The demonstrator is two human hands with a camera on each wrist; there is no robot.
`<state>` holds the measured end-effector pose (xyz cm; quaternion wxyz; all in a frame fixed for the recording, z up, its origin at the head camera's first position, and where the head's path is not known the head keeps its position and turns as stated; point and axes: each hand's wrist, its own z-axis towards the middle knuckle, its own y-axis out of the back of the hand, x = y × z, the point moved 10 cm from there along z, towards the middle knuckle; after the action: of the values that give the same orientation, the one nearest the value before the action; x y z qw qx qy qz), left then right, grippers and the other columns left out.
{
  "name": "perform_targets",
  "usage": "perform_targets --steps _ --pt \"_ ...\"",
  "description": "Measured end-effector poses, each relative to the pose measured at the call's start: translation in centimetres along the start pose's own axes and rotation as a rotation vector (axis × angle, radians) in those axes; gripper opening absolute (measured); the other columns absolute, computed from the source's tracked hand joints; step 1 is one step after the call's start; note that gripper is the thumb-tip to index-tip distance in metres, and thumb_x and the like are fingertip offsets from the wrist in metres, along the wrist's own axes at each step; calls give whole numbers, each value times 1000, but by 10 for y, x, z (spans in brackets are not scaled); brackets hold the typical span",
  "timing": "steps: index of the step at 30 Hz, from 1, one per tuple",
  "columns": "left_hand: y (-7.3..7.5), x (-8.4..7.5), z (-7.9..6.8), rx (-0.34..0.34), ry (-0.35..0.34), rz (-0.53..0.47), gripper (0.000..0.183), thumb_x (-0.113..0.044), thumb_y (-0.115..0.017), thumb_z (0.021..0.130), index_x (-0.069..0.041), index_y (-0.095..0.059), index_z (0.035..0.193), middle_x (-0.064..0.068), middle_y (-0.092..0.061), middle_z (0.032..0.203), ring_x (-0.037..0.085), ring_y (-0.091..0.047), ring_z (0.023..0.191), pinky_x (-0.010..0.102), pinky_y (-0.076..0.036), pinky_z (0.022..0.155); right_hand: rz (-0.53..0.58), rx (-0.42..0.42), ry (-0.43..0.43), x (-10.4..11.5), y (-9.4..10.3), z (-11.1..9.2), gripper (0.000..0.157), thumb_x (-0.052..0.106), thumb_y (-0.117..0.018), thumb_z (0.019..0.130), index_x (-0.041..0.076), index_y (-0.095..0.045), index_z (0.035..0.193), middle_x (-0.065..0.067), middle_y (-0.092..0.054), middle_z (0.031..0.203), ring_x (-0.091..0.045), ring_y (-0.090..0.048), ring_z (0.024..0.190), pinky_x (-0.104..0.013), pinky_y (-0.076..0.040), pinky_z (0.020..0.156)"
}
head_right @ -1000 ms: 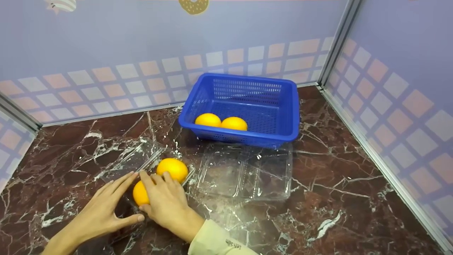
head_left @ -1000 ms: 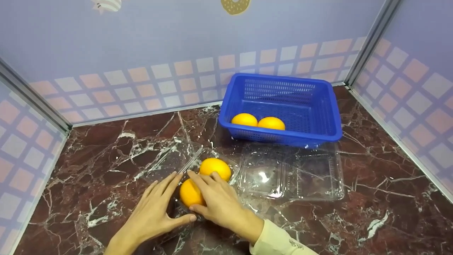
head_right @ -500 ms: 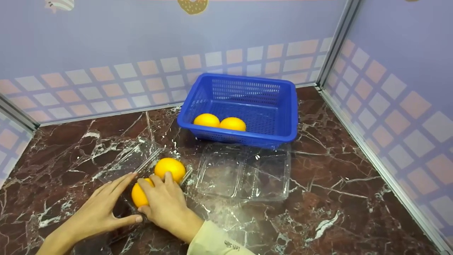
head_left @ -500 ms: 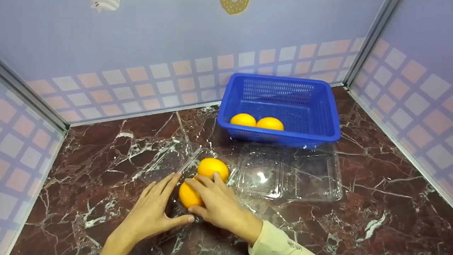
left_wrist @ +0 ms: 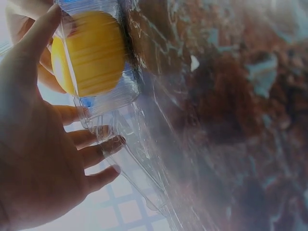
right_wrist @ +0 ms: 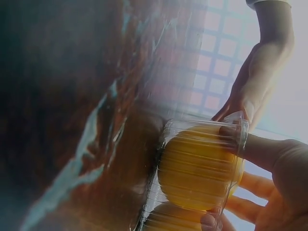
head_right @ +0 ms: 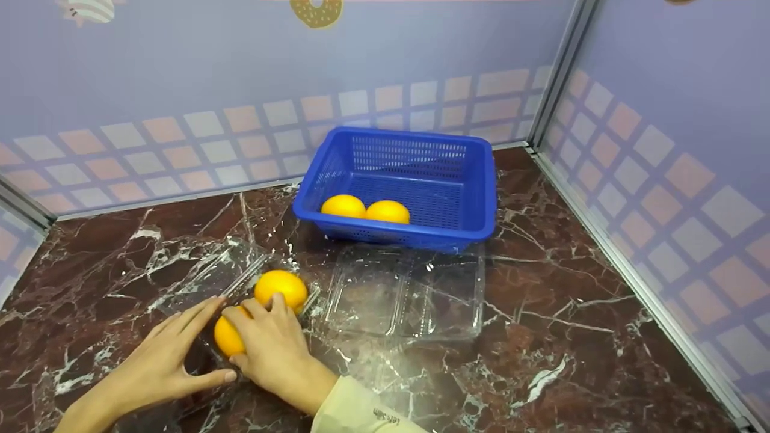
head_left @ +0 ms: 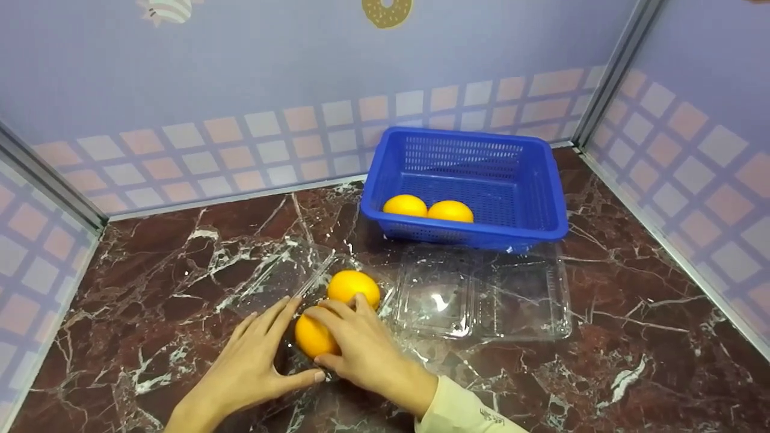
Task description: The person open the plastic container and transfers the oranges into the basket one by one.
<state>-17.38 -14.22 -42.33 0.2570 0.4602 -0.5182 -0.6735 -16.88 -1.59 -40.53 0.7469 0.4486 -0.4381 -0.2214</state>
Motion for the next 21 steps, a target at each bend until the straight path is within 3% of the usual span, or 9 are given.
perform_targets --steps 10,21 --pt "-2 -4 0 -17 49 34 125 -91 -64 78 -6 -34 165 26 -41 165 44 -44 149 70 -26 125 -11 17 -37 -2 -1 0 70 34 -89 86 24 -59 148 -5 -63 146 -29 -54 115 -46 -62 88" --pt "-3 -5 1 -6 69 11 127 -91 -65 76 -6 -33 165 26 -42 164 43 -43 150 70 -26 125 -4 34 -16 -1 -1 -1 70 32 -87 89 21 -57 150 -8 -63 147 -32 -55 122 -50 -57 102"
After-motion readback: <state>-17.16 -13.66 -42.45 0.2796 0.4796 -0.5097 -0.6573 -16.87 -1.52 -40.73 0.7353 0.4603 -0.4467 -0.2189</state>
